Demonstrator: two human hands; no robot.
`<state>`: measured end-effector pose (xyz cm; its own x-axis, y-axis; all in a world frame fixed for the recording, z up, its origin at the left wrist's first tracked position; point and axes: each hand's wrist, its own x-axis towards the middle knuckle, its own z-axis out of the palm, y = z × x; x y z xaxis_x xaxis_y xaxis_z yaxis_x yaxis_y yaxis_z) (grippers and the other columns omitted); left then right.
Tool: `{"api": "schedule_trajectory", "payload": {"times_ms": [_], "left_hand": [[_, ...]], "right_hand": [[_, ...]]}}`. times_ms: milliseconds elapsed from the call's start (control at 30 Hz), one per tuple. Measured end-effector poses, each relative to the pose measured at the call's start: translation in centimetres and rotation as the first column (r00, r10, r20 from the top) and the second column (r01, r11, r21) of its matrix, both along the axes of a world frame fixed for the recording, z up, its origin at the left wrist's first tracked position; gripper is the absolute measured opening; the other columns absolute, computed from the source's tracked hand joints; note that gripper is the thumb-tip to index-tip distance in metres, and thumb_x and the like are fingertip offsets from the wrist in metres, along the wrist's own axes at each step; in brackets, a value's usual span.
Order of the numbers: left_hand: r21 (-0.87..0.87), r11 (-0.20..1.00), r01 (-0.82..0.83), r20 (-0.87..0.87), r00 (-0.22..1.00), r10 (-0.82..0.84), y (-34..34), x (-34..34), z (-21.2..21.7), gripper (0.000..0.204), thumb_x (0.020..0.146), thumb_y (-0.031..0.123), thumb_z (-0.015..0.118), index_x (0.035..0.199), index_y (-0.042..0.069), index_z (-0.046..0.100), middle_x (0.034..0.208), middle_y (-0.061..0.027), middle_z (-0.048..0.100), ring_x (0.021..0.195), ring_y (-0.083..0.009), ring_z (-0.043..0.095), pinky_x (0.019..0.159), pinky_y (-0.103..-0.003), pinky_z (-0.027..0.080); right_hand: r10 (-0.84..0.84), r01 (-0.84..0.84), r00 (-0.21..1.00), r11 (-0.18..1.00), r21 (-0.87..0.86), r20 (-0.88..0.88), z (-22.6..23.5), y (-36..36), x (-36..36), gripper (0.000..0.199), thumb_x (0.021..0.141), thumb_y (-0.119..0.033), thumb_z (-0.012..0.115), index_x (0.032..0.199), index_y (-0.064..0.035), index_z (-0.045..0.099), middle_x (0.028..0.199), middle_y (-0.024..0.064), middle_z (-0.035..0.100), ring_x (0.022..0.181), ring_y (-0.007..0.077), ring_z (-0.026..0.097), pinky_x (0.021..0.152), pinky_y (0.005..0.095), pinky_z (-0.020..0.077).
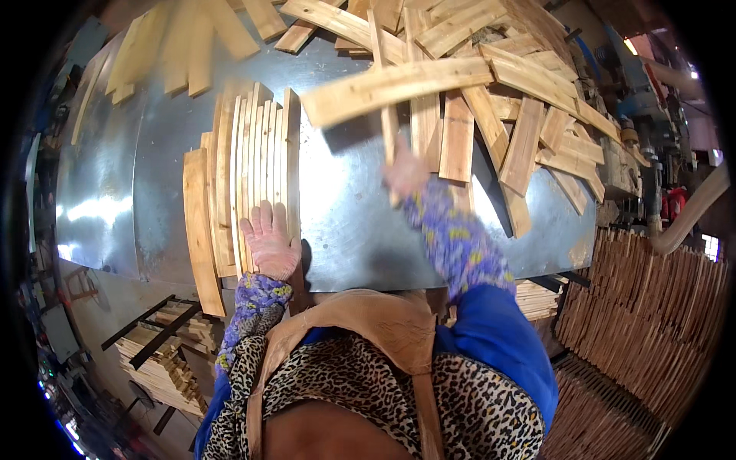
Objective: The person sorts and stacks wooden planks on a metal table. They pick up individual planks from a scattered pile, inspect them, and place them into a neat, aligned stack. The person occasionally lifts the entire stack to adjust its position on the table.
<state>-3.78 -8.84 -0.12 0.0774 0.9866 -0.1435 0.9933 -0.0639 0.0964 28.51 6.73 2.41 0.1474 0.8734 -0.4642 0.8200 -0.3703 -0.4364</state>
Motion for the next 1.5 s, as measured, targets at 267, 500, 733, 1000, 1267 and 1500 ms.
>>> {"api": "schedule_trajectory", "payload": {"times_ms": [267,500,733,1000,1267,1500], "left_hand": [[-0.199,0.980,-0.015,-0.102,0.995,-0.006,1.5,1.3,2.2,0.105,0.093,0.072,0.065,0.169,0.006,0.039,0.178,-0.0220,0.030,0.165,-0.0433,0.021,0.133,-0.069,0.003],[-0.114,0.993,-0.036,0.074,0.996,0.044,1.6,1.8,2.9,0.098,0.086,0.047,0.081,0.165,0.004,0.041,0.169,-0.0274,0.038,0.160,-0.0453,0.030,0.131,-0.069,0.014],[0.100,0.980,0.172,0.387,0.901,-0.198,3.8,11.5,2.8,0.081,0.086,0.030,0.081,0.156,0.002,0.048,0.153,-0.0324,0.054,0.139,-0.0526,0.057,0.118,-0.056,0.049],[-0.451,0.891,-0.046,0.543,0.778,0.315,6.2,8.8,-2.7,0.071,0.095,0.023,0.073,0.160,0.005,0.050,0.148,-0.0288,0.063,0.136,-0.0474,0.061,0.118,-0.050,0.049],[-0.193,0.968,-0.158,0.567,0.787,0.241,-2.9,6.9,0.5,0.073,0.094,0.020,0.075,0.159,-0.002,0.049,0.159,-0.0276,0.053,0.146,-0.0471,0.050,0.123,-0.052,0.041],[0.032,0.971,-0.239,0.238,0.945,0.225,-4.8,5.3,0.4,0.079,0.086,0.018,0.075,0.160,0.006,0.049,0.165,-0.0254,0.043,0.150,-0.0500,0.041,0.124,-0.061,0.033]], "right_hand": [[0.295,-0.423,0.799,0.895,-0.140,-0.524,-5.6,-11.3,-6.7,0.053,0.105,-0.044,0.067,0.133,0.0013,0.070,0.132,0.0220,0.075,0.125,0.0346,0.071,0.106,0.0436,0.0560],[-0.353,0.404,0.911,0.864,0.299,-0.211,-2.4,-6.9,0.4,0.059,0.094,-0.028,0.083,0.139,0.0041,0.063,0.126,0.0235,0.077,0.120,0.0369,0.074,0.107,0.0432,0.0566],[-0.402,0.462,0.691,0.885,-0.061,-0.600,-7.9,-7.8,-3.9,0.070,0.098,-0.033,0.079,0.153,-0.0005,0.051,0.134,0.0279,0.073,0.127,0.0389,0.070,0.113,0.0463,0.0525],[-0.161,0.027,0.949,0.898,0.440,0.272,-4.6,3.2,3.1,0.084,0.093,-0.034,0.075,0.162,-0.0017,0.040,0.156,0.0244,0.054,0.146,0.0416,0.052,0.120,0.0489,0.0468],[-0.081,0.015,0.977,0.948,0.317,0.196,-3.8,8.6,4.0,0.069,0.090,-0.009,0.066,0.155,-0.0004,0.048,0.148,0.0244,0.061,0.138,0.0402,0.060,0.115,0.0476,0.0507],[-0.131,0.326,0.374,0.945,-0.002,-0.918,-3.2,-3.2,2.4,0.072,0.084,-0.006,0.059,0.155,0.0045,0.056,0.142,0.0169,0.072,0.126,0.0302,0.071,0.109,0.0397,0.0561]]}}
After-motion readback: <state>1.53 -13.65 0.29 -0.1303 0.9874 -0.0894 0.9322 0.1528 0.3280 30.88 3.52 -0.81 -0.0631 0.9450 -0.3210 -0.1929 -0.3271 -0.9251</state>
